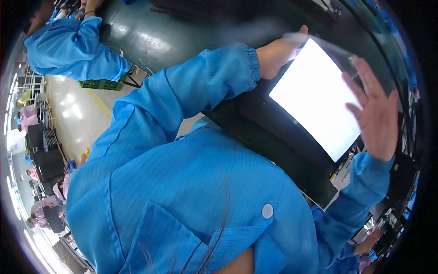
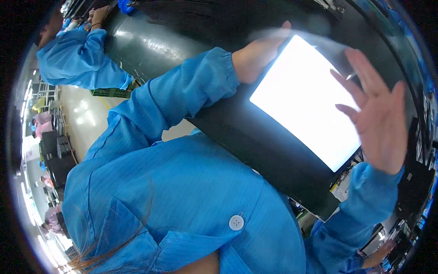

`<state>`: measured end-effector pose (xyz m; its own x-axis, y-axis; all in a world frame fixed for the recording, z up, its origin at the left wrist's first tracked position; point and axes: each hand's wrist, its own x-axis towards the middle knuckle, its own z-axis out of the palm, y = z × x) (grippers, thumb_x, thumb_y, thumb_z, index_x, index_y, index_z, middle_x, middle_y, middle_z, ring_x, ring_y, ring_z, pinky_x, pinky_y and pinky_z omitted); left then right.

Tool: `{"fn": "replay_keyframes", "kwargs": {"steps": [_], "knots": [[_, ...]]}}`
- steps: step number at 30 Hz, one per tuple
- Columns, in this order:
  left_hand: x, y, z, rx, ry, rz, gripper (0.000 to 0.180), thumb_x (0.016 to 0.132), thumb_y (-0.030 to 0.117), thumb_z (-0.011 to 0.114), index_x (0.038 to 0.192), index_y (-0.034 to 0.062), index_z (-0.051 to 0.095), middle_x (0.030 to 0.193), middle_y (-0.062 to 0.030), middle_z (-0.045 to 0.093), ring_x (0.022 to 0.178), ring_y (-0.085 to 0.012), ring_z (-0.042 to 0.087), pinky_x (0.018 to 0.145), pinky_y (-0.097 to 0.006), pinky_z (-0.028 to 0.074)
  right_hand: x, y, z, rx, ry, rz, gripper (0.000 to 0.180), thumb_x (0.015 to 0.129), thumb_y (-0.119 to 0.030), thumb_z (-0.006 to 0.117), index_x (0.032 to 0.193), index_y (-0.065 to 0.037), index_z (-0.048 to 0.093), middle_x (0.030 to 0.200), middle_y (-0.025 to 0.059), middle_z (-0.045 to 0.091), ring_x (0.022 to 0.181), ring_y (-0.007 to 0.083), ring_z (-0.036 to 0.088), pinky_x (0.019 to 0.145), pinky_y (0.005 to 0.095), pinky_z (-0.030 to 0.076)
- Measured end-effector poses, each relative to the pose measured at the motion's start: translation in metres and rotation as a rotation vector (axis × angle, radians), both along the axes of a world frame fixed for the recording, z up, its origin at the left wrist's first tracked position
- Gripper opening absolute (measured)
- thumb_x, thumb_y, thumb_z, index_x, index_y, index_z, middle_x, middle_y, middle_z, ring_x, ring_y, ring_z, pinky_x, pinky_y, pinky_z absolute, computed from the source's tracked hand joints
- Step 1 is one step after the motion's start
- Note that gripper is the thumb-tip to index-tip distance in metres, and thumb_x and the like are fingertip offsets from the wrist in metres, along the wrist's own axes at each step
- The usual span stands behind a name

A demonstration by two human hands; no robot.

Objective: Testing functionality and screen quality of tablet computers on a production line.

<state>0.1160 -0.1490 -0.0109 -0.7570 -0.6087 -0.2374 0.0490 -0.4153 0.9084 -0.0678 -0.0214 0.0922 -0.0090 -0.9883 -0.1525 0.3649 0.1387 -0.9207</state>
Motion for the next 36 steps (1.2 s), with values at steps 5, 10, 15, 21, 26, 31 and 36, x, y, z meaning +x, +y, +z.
{"fn": "replay_keyframes", "kwargs": {"steps": [5, 10, 15, 21, 26, 31, 36], "knots": [[0.000, 0.009, 0.010, 0.030, -0.106, 0.015, 0.082, 0.081, 0.065, 0.023, 0.136, 0.0039, 0.018, 0.143, -0.0140, 0.014, 0.132, -0.0310, 0.013, 0.105, -0.036, 0.014, -0.080, 0.001, 0.004, 0.120, 0.134, 0.030, 0.056, 0.092, -0.045, 0.021, 0.131, -0.007, 0.033, 0.133, 0.0150, 0.036, 0.115, 0.0282, 0.046, 0.086, 0.0326, 0.044], [0.004, 0.006, 0.007, 0.039, -0.183, 0.027, 0.086, 0.080, 0.067, 0.021, 0.137, 0.0044, 0.012, 0.144, -0.0138, 0.009, 0.133, -0.0314, 0.008, 0.106, -0.038, 0.010, -0.069, 0.031, 0.018, 0.164, 1.289, -0.029, 0.049, 0.090, -0.046, 0.035, 0.107, -0.007, 0.058, 0.098, 0.0128, 0.062, 0.093, 0.0240, 0.059, 0.075, 0.0264, 0.046], [-0.002, 0.020, 0.024, -0.058, -0.298, 0.183, 0.077, 0.082, 0.064, 0.027, 0.128, 0.0027, 0.036, 0.133, -0.0165, 0.036, 0.118, -0.0297, 0.039, 0.098, -0.038, 0.030, -0.005, 0.067, 0.024, 0.098, 1.694, -0.135, 0.032, 0.086, -0.030, 0.052, 0.097, -0.001, 0.060, 0.093, 0.0134, 0.062, 0.088, 0.0248, 0.059, 0.078, 0.0325, 0.045], [0.003, 0.017, 0.037, 0.228, -0.057, 0.203, 0.062, 0.089, 0.049, 0.032, 0.131, 0.0036, 0.030, 0.127, -0.0176, 0.042, 0.103, -0.0289, 0.052, 0.094, -0.035, 0.035, 0.061, 0.098, 0.002, -0.135, 1.565, 0.319, 0.038, 0.078, -0.027, 0.062, 0.101, 0.003, 0.057, 0.099, 0.0172, 0.059, 0.094, 0.0298, 0.056, 0.081, 0.0381, 0.044], [0.005, 0.017, 0.039, 0.129, -0.088, 0.395, 0.037, 0.088, 0.029, 0.045, 0.115, 0.0029, 0.047, 0.109, -0.0169, 0.053, 0.094, -0.0265, 0.055, 0.086, -0.034, 0.042, 0.061, 0.113, 0.000, 0.008, 1.498, 0.397, 0.041, 0.078, -0.030, 0.062, 0.103, 0.002, 0.057, 0.103, 0.0169, 0.057, 0.101, 0.0304, 0.052, 0.090, 0.0403, 0.038], [0.020, 0.015, 0.038, 0.176, 0.007, 0.081, 0.015, 0.076, 0.008, 0.050, 0.088, 0.0000, 0.056, 0.100, -0.0134, 0.056, 0.090, -0.0234, 0.055, 0.084, -0.034, 0.043, 0.037, 0.111, 0.000, 0.059, 2.048, 0.109, 0.049, 0.084, -0.043, 0.047, 0.106, 0.000, 0.055, 0.118, 0.0174, 0.049, 0.118, 0.0321, 0.037, 0.101, 0.0480, 0.022], [0.005, 0.005, 0.009, 0.058, -0.017, -0.139, 0.053, 0.065, 0.003, 0.063, 0.114, -0.0035, 0.044, 0.115, -0.0205, 0.048, 0.108, -0.0333, 0.045, 0.094, -0.044, 0.035, 0.025, 0.073, 0.001, -0.276, 2.328, -0.158, 0.054, 0.086, -0.052, 0.037, 0.107, -0.006, 0.056, 0.126, 0.0151, 0.043, 0.127, 0.0341, 0.024, 0.102, 0.0551, 0.013]]}}
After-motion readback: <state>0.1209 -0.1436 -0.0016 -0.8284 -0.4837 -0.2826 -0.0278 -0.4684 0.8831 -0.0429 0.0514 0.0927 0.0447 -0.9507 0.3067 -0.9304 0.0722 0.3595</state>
